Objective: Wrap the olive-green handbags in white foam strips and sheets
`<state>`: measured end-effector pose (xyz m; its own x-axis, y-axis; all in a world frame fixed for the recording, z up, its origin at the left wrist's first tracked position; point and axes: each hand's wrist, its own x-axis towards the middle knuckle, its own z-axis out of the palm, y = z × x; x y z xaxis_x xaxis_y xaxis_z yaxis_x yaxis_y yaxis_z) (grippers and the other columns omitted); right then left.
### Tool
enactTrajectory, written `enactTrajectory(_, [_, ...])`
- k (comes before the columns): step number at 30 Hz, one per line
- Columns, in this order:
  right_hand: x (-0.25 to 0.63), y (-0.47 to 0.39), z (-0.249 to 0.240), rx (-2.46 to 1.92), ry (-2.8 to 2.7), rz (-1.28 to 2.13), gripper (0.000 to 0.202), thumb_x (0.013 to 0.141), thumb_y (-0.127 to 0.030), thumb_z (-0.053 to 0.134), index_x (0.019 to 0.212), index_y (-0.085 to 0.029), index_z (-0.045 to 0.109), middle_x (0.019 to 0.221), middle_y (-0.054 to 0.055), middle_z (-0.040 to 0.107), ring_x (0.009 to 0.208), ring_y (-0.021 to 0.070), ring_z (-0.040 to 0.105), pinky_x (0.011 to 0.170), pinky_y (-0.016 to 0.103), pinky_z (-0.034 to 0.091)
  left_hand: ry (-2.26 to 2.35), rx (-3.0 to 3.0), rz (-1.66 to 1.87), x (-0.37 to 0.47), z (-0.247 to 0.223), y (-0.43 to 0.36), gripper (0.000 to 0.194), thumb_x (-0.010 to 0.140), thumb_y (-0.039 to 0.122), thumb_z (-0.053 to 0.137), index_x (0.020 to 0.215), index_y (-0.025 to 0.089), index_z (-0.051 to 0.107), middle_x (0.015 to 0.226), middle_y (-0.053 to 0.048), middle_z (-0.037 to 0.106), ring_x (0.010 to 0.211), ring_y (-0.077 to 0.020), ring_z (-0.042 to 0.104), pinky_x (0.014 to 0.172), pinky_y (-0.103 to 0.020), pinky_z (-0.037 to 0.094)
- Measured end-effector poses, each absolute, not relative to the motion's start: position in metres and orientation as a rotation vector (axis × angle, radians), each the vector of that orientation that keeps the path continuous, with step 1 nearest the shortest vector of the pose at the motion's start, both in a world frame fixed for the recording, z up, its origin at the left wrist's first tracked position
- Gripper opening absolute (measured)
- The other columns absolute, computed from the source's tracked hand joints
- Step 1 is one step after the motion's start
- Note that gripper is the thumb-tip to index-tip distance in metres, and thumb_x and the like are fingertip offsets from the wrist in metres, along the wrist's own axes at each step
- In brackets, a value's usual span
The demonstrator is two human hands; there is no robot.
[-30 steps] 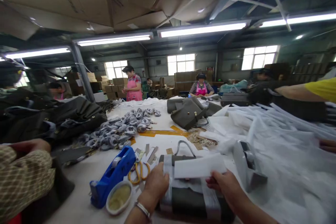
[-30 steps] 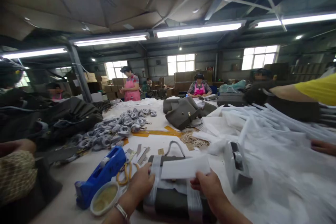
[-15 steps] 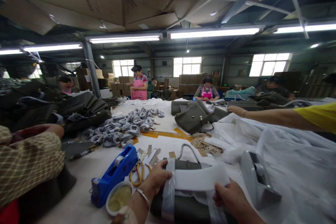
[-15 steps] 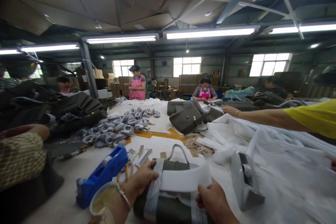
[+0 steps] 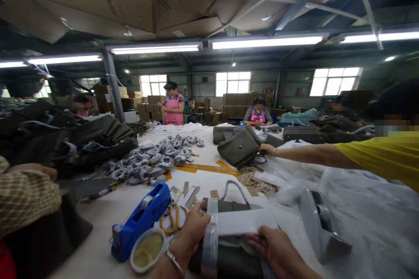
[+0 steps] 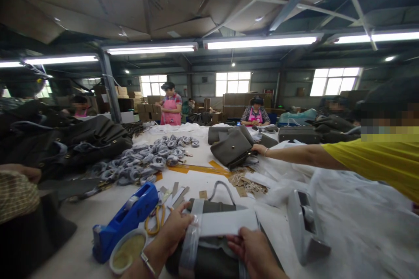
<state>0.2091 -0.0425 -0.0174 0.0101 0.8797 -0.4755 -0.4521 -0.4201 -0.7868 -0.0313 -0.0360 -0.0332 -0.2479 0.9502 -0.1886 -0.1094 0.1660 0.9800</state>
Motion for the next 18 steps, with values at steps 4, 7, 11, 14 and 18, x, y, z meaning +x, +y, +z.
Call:
enactTrajectory(4, [0.215,-0.044,-0.026,-1.246,-0.387,1.647,0.034,0.071,-0.008,0.063,0.102,-0.016,0.052,0.077,0.007,0.071,0.077,0.0265,0.076,0.062,0.030,0.065,1.459,0.895,1.310,-0.030,-0.036,-0.036,0.072,0.071,0.024,0.072,0.137,0.009,0.049,0.071,0.001,0.061,0.047,-0.0067,0.043,0.044,-0.019,0.028])
enactTrajectory(7, [0.205,-0.046,-0.026,-1.238,-0.338,1.668,0.036,0.072,-0.006,0.064,0.105,-0.014,0.052,0.078,0.009,0.071,0.078,0.0276,0.076,0.061,0.029,0.064,1.465,0.922,1.318,-0.027,-0.035,-0.035,0.072,0.072,0.025,0.068,0.138,0.006,0.046,0.082,-0.005,0.067,0.057,-0.0113,0.056,0.049,-0.021,0.038])
enactTrajectory(11, [0.185,-0.051,-0.019,-1.218,-0.308,1.667,0.030,0.082,-0.001,0.051,0.111,-0.010,0.049,0.077,0.009,0.071,0.073,0.0239,0.076,0.058,0.027,0.062,1.595,1.069,1.240,-0.025,-0.033,-0.032,0.069,0.078,0.027,0.059,0.141,0.003,0.041,0.093,-0.012,0.070,0.072,-0.0192,0.067,0.060,-0.027,0.050])
enactTrajectory(14, [0.179,-0.054,-0.015,-1.217,-0.308,1.656,0.027,0.085,0.000,0.046,0.111,-0.009,0.050,0.078,0.009,0.071,0.073,0.0229,0.076,0.060,0.028,0.062,1.718,1.203,1.135,-0.026,-0.027,-0.034,0.066,0.082,0.027,0.053,0.141,0.001,0.042,0.098,-0.016,0.071,0.080,-0.0237,0.070,0.069,-0.033,0.055])
enactTrajectory(18, [0.184,-0.056,-0.013,-1.231,-0.382,1.701,0.017,0.090,-0.006,0.047,0.106,-0.009,0.052,0.078,0.010,0.070,0.072,0.0233,0.075,0.056,0.028,0.060,1.829,1.516,1.015,-0.014,-0.008,-0.046,0.058,0.073,0.019,0.063,0.130,0.008,0.059,0.124,-0.020,0.065,0.123,-0.0345,0.058,0.108,-0.046,0.044])
